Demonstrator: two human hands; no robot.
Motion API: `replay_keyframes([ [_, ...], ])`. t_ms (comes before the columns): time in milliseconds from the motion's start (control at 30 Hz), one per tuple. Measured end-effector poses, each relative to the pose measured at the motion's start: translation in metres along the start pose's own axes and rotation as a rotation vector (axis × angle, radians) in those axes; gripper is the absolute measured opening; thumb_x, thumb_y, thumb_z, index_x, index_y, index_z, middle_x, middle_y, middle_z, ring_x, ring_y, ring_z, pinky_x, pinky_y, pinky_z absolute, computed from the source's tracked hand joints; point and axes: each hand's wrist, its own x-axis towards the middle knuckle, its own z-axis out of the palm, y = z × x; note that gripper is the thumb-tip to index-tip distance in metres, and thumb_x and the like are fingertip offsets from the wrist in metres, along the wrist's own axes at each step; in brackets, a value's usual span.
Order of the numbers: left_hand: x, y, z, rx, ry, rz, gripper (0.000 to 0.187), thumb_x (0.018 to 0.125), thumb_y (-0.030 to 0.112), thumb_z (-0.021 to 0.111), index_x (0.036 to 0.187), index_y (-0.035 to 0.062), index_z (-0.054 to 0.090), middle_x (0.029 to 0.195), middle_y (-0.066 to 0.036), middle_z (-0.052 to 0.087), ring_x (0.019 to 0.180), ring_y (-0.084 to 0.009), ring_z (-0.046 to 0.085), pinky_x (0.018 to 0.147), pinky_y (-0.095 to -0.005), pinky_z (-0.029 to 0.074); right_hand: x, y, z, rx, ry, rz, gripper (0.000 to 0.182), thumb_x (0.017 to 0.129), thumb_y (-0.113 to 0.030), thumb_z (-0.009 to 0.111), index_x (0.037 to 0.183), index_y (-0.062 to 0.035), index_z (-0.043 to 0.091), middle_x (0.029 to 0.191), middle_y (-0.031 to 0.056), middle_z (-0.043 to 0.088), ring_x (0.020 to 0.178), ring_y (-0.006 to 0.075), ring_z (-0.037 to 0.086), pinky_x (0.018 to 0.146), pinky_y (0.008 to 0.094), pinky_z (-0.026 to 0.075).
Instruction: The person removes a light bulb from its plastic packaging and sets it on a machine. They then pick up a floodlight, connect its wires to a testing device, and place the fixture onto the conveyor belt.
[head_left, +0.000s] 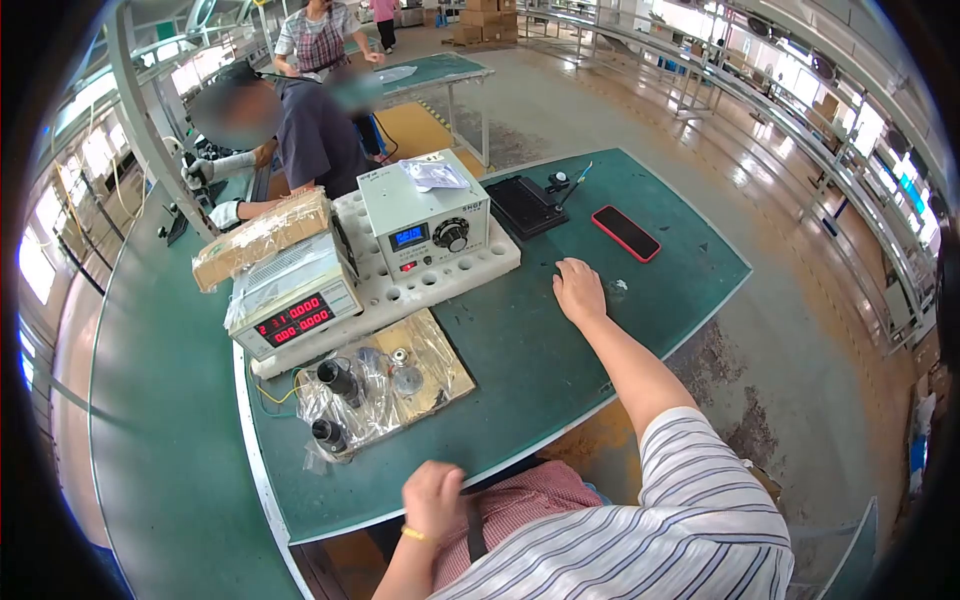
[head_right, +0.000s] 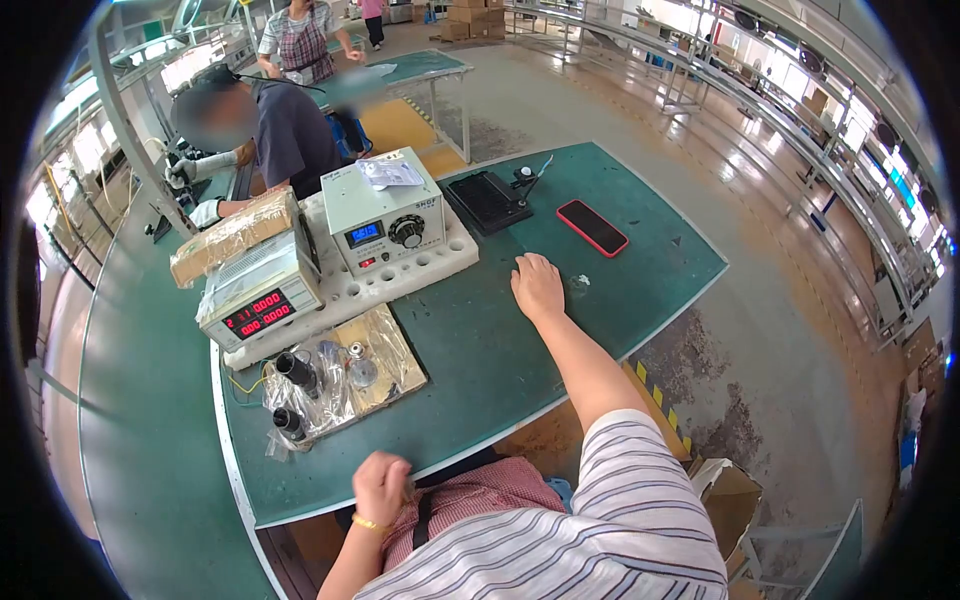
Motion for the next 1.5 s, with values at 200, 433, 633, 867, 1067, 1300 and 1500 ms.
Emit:
replay_keyframes([
  [200, -0.121, -0.088, -0.12, 0.424, 0.713, -0.547, 0.023, 0.088, 0.016, 0.06, 0.074, -0.0007, 0.052, 0.071, -0.013, 0.054, 0.068, -0.0282, 0.052, 0.063, -0.0407, 0.041, -0.001, -0.004, -0.001, -0.014, 0.002, 0.007, 0.028, 0.084, -0.017, 0.06, 0.108, -0.0036, 0.06, 0.113, 0.0096, 0.058, 0.112, 0.0253, 0.053, 0.095, 0.0397, 0.041],
  [433, -0.205, -0.158, -0.216, 0.847, 0.888, -0.522, 0.02, 0.088, 0.013, 0.059, 0.102, -0.0007, 0.06, 0.102, -0.016, 0.061, 0.098, -0.0298, 0.056, 0.086, -0.0402, 0.044, 0.003, -0.005, -0.004, -0.009, -0.006, 0.001, 0.029, 0.081, -0.017, 0.062, 0.106, -0.003, 0.061, 0.11, 0.0119, 0.061, 0.108, 0.0284, 0.056, 0.09, 0.0426, 0.045],
  [633, -0.188, -0.139, -0.203, 0.959, 0.769, -0.796, 0.029, 0.084, 0.014, 0.061, 0.111, 0.0039, 0.06, 0.12, -0.016, 0.056, 0.113, -0.0342, 0.052, 0.093, -0.0437, 0.042, 0.001, -0.001, -0.002, -0.007, -0.03, -0.014, 0.03, 0.082, -0.014, 0.06, 0.11, -0.0026, 0.061, 0.115, 0.0137, 0.059, 0.113, 0.0292, 0.054, 0.094, 0.0419, 0.043],
  [867, -0.184, -0.133, -0.203, 0.936, 0.789, -0.789, 0.028, 0.081, 0.012, 0.062, 0.108, 0.0036, 0.06, 0.119, -0.018, 0.056, 0.112, -0.0358, 0.052, 0.093, -0.0453, 0.042, 0.002, 0.002, 0.002, -0.039, -0.085, 0.004, 0.03, 0.084, -0.014, 0.059, 0.111, -0.0022, 0.059, 0.116, 0.0139, 0.059, 0.114, 0.029, 0.053, 0.095, 0.0414, 0.042],
  [1067, -0.181, -0.128, -0.201, 0.96, 0.811, -0.784, 0.027, 0.08, 0.012, 0.062, 0.106, 0.004, 0.061, 0.118, -0.018, 0.057, 0.113, -0.0351, 0.051, 0.095, -0.0457, 0.04, 0.002, 0.007, 0.008, -0.05, -0.078, 0.01, 0.029, 0.084, -0.013, 0.058, 0.111, -0.0021, 0.06, 0.116, 0.0145, 0.06, 0.113, 0.0298, 0.053, 0.095, 0.0417, 0.042],
  [1300, -0.171, -0.115, -0.2, 0.893, 0.853, -0.839, 0.029, 0.078, 0.014, 0.065, 0.106, 0.0071, 0.062, 0.119, -0.015, 0.056, 0.116, -0.0325, 0.049, 0.097, -0.045, 0.036, 0.004, 0.007, 0.006, -0.03, -0.102, -0.009, 0.029, 0.082, -0.007, 0.056, 0.11, 0.0012, 0.059, 0.113, 0.0182, 0.06, 0.11, 0.0342, 0.055, 0.094, 0.0432, 0.043],
  [1500, -0.169, -0.113, -0.199, 0.896, 0.882, -0.86, 0.028, 0.076, 0.016, 0.066, 0.103, 0.0093, 0.062, 0.117, -0.014, 0.057, 0.116, -0.0313, 0.049, 0.097, -0.0441, 0.036, 0.004, 0.01, 0.008, -0.025, -0.079, -0.009, 0.027, 0.084, -0.005, 0.053, 0.111, 0.0001, 0.057, 0.113, 0.0175, 0.059, 0.107, 0.0354, 0.055, 0.091, 0.0433, 0.044],
])
